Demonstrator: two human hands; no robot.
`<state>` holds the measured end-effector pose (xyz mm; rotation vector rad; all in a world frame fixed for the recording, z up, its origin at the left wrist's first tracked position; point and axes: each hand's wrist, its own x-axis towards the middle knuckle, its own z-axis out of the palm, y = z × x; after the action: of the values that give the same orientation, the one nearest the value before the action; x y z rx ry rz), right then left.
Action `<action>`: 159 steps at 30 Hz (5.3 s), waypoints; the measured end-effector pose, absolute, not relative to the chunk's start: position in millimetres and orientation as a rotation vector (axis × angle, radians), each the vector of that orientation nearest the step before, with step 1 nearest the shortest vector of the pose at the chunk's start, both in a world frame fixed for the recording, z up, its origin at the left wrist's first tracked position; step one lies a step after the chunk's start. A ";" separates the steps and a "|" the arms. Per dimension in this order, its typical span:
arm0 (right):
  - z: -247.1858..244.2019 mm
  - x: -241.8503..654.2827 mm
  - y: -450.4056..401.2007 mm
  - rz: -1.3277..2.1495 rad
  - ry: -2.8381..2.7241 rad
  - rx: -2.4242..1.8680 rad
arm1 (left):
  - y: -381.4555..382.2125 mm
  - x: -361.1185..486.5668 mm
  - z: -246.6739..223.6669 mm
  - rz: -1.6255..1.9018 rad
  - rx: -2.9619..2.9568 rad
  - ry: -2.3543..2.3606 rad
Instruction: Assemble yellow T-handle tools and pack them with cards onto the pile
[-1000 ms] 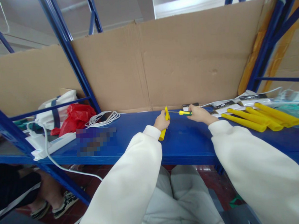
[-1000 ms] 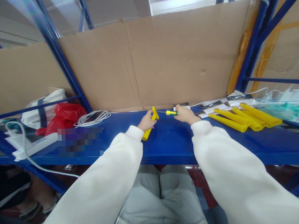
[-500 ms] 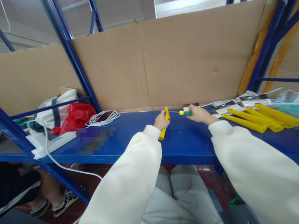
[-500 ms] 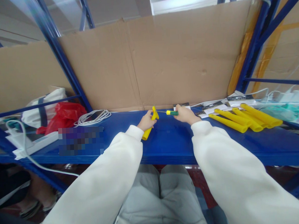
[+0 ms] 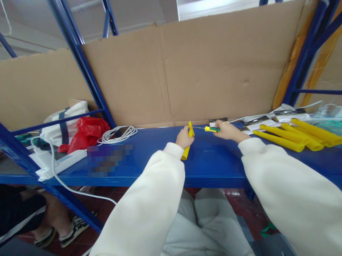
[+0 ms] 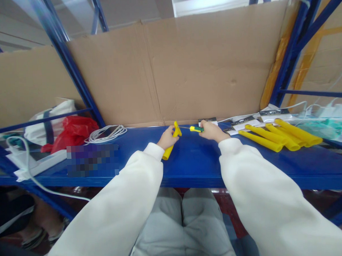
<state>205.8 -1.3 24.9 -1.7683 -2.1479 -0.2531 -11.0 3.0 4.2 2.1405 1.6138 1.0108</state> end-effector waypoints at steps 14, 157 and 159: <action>26.1 205.4 -3.0 -0.242 -2.146 -1.822 | 2.5 -11.1 5.5 1.017 2.209 1.586; 23.2 204.5 1.1 -0.117 -2.231 -1.804 | 4.0 -13.1 5.1 0.941 2.072 1.525; 23.8 204.0 -0.1 -0.131 -2.226 -1.813 | 4.5 -13.1 4.8 0.945 2.071 1.526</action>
<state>204.0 -0.1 23.8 -1.8129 -2.2262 -0.1307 -13.1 4.5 4.8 2.0712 1.5262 0.9447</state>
